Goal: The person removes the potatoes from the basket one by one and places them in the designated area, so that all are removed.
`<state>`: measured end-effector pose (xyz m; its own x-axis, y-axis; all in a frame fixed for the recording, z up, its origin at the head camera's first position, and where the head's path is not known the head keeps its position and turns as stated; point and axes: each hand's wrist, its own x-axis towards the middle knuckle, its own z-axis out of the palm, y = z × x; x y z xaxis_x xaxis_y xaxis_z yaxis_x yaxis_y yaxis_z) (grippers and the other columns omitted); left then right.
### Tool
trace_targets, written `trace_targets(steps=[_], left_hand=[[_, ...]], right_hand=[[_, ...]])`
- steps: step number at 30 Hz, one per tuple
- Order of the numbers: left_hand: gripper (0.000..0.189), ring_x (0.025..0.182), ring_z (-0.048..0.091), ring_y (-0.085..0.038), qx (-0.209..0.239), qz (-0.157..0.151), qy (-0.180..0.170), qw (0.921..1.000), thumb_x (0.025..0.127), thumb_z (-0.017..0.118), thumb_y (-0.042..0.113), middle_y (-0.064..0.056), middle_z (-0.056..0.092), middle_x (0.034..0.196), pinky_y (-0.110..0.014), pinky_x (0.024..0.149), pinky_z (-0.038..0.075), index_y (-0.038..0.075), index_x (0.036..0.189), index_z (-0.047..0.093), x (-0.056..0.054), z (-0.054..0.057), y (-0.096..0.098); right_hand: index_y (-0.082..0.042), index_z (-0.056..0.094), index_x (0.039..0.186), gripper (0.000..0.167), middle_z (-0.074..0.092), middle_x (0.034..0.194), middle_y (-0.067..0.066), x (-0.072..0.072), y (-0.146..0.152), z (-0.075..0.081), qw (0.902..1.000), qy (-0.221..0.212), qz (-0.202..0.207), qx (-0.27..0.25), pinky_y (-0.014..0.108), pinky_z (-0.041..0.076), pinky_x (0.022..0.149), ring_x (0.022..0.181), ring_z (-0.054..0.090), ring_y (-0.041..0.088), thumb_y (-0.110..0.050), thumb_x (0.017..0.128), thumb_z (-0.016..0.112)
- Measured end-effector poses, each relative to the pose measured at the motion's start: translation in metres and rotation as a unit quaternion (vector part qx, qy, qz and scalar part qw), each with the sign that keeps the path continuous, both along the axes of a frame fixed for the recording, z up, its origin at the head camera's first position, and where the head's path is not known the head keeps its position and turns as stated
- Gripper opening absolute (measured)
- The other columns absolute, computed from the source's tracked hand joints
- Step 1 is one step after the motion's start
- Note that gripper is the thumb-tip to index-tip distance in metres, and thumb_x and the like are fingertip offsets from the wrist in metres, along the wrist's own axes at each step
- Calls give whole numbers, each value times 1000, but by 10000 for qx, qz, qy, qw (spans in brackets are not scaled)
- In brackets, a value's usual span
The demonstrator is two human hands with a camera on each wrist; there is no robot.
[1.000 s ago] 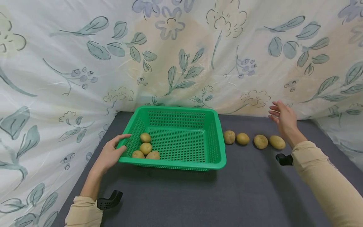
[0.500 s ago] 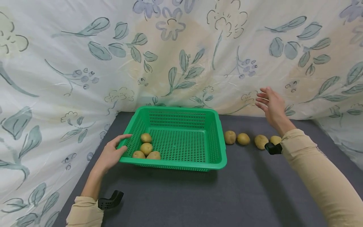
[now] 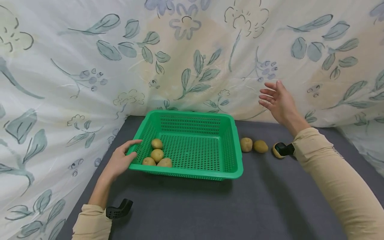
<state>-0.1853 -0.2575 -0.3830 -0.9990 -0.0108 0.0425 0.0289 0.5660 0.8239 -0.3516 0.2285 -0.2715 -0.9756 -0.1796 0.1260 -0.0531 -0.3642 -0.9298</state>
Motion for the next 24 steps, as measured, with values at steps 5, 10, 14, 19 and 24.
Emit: trace_targets(steps=[5,10,14,19,24], left_hand=[[51,70,45,-26,-25,-7,18,10000,92,44,4,-21,32,146,-35,55,35,10,142,44,-1,0,1],[49,96,45,-33,-67,-38,103,9999,93,45,5,-22,31,147,-37,63,37,9,143,44,0,0,1],[49,91,47,-33,-43,-20,108,9999,93,45,5,-23,32,146,-36,61,36,9,143,44,0,1,0],[50,70,43,-27,-19,13,53,10000,93,45,5,-21,32,146,-35,55,35,10,143,44,1,0,0],[49,65,39,-25,-14,18,57,10000,93,45,4,-21,32,146,-35,53,34,10,142,44,1,-1,0]], right_hand=[[-6,33,142,59,38,130,12,-2,-10,0,9982,43,456,383,30,42,91,111,43,23,-46,99,38],[-6,27,146,65,36,135,11,-4,-21,1,9955,39,740,583,33,40,96,115,42,24,-49,99,36],[-7,23,149,66,36,136,10,-4,-33,2,9943,-5,964,463,37,35,101,118,39,25,-50,99,32],[-7,20,152,70,39,134,8,-6,-49,2,9936,-57,1046,428,41,29,106,120,39,25,-51,99,31],[-7,20,152,68,38,136,10,-8,-66,0,9933,-75,1081,403,45,24,108,120,39,24,-51,100,26]])
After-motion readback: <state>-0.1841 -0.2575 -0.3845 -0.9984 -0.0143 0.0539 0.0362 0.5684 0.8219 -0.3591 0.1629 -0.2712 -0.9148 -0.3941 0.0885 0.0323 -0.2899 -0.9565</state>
